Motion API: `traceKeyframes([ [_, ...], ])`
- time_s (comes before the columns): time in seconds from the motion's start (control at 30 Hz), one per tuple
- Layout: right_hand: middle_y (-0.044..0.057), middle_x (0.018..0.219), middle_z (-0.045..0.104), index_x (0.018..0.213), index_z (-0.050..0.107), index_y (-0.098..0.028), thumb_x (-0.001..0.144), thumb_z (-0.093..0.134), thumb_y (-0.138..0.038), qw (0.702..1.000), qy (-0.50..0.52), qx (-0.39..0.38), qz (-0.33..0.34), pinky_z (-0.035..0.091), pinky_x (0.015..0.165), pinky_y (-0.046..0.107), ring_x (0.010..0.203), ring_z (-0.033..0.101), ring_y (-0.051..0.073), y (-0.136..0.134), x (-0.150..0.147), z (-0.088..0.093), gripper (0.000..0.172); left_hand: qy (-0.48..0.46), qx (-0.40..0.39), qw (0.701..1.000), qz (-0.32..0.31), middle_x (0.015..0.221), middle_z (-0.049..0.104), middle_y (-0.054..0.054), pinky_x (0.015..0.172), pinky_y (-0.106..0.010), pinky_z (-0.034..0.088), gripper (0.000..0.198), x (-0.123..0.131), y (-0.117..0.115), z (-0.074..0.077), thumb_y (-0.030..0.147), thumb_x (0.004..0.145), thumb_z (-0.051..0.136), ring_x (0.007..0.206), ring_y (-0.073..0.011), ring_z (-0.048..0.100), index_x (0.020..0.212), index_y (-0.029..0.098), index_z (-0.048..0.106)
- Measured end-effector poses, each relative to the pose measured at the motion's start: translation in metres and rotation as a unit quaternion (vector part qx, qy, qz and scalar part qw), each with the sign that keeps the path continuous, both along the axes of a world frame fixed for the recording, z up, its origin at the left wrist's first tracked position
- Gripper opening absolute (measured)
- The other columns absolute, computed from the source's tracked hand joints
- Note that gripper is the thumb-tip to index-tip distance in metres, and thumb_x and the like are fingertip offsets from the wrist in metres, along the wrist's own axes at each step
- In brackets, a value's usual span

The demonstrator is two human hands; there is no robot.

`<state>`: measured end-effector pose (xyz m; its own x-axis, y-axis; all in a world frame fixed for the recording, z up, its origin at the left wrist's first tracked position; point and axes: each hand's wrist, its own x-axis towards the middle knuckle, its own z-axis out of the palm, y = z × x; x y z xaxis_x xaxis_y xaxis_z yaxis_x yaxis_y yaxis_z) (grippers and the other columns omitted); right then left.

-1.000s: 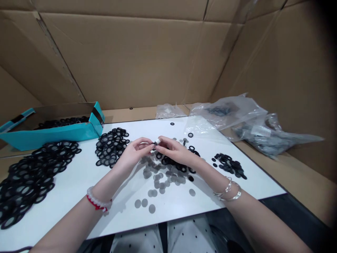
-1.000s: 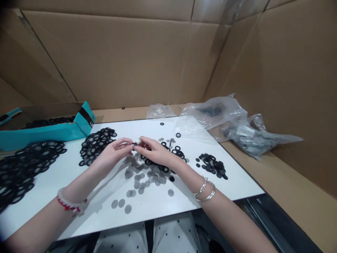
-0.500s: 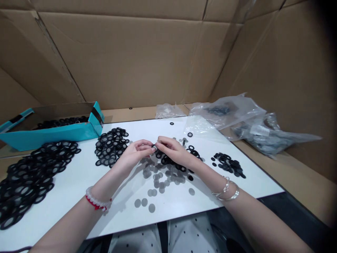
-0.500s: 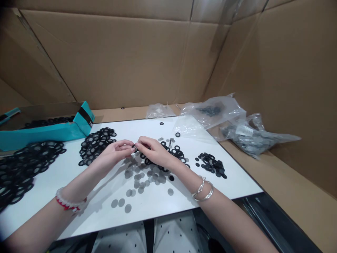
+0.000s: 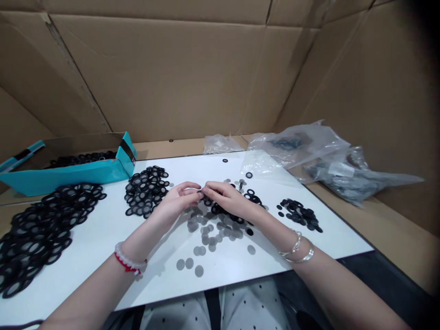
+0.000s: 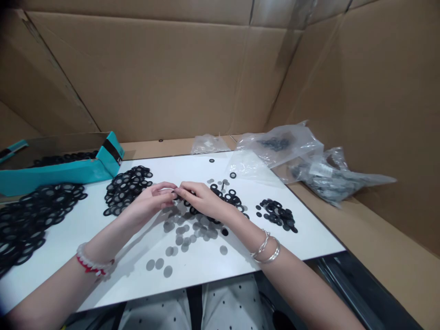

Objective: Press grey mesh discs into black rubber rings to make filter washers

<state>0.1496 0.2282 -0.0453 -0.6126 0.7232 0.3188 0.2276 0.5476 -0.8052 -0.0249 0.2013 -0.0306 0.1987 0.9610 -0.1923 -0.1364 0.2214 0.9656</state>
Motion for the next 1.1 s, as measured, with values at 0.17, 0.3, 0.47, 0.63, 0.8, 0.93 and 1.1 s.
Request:
traceKeyframes([
  [0.17, -0.004, 0.062, 0.035, 0.064, 0.033, -0.02, 0.095, 0.038, -0.03, 0.998, -0.022, 0.048, -0.029, 0.028, 0.056, 0.025, 0.059, 0.036, 0.011, -0.003, -0.001, 0.002, 0.033, 0.038, 0.007, 0.999, -0.008, 0.063, 0.063, 0.0, 0.066, -0.026, 0.044, 0.033, 0.0, 0.001, -0.003, 0.024, 0.059, 0.079, 0.065, -0.0121, 0.056, 0.084, 0.014, 0.06],
  [0.3, -0.004, 0.062, 0.035, 0.064, 0.03, -0.02, 0.094, 0.039, -0.027, 0.996, -0.026, 0.075, -0.042, 0.029, 0.057, 0.025, 0.059, 0.035, 0.011, -0.004, -0.001, 0.002, 0.032, 0.069, 0.011, 0.997, 0.029, 0.063, 0.065, 0.001, 0.059, -0.023, 0.039, 0.038, 0.0, 0.002, -0.001, 0.023, 0.058, 0.08, 0.057, -0.009, 0.053, 0.086, 0.014, 0.057],
  [0.47, -0.004, 0.062, 0.034, 0.064, 0.03, -0.02, 0.096, 0.038, -0.031, 0.997, -0.027, 0.057, -0.038, 0.028, 0.057, 0.026, 0.058, 0.034, 0.011, -0.002, -0.001, 0.002, 0.034, 0.026, -0.042, 0.999, 0.001, 0.058, 0.061, 0.003, 0.063, -0.023, 0.044, 0.036, -0.001, 0.002, 0.003, 0.021, 0.058, 0.081, 0.058, -0.0087, 0.055, 0.085, 0.013, 0.06],
  [0.63, -0.002, 0.077, 0.042, 0.081, 0.042, -0.021, 0.093, 0.045, -0.035, 0.999, -0.02, 0.031, 0.021, 0.035, 0.061, 0.025, 0.067, 0.04, 0.012, -0.002, 0.005, 0.01, 0.019, -0.009, -0.075, 0.997, 0.002, 0.068, 0.065, -0.001, 0.063, -0.022, 0.046, 0.033, -0.003, 0.002, 0.007, 0.017, 0.056, 0.081, 0.06, -0.0086, 0.058, 0.082, 0.011, 0.061],
  [0.8, -0.001, 0.08, 0.041, 0.077, 0.041, -0.021, 0.083, 0.061, -0.036, 0.996, -0.014, 0.084, 0.007, 0.036, 0.065, 0.026, 0.072, 0.041, 0.014, -0.005, 0.003, 0.012, 0.026, -0.014, -0.089, 0.996, -0.006, 0.066, 0.065, -0.001, 0.062, -0.021, 0.045, 0.032, 0.0, -0.001, 0.006, 0.018, 0.057, 0.08, 0.059, -0.0092, 0.06, 0.082, 0.012, 0.061],
  [0.93, -0.001, 0.086, 0.045, 0.087, 0.043, -0.021, 0.075, 0.069, -0.04, 0.997, -0.046, 0.05, -0.027, 0.038, 0.064, 0.026, 0.074, 0.043, 0.014, -0.006, 0.004, 0.011, 0.035, 0.124, 0.002, 0.991, -0.048, 0.061, 0.063, 0.002, 0.054, -0.023, 0.041, 0.025, -0.011, 0.005, 0.007, 0.026, 0.064, 0.073, 0.054, -0.0121, 0.057, 0.082, 0.017, 0.058],
  [1.1, 0.003, 0.093, 0.054, 0.093, 0.056, -0.02, 0.074, 0.071, -0.041, 0.976, -0.193, 0.029, 0.092, 0.041, 0.076, 0.029, 0.087, 0.05, 0.019, -0.006, 0.013, 0.014, 0.031, 0.524, 0.189, 0.828, 0.063, 0.076, 0.07, -0.007, 0.067, -0.034, 0.042, 0.005, -0.049, 0.019, 0.009, 0.022, 0.069, 0.061, 0.077, -0.026, 0.063, 0.069, 0.019, 0.065],
])
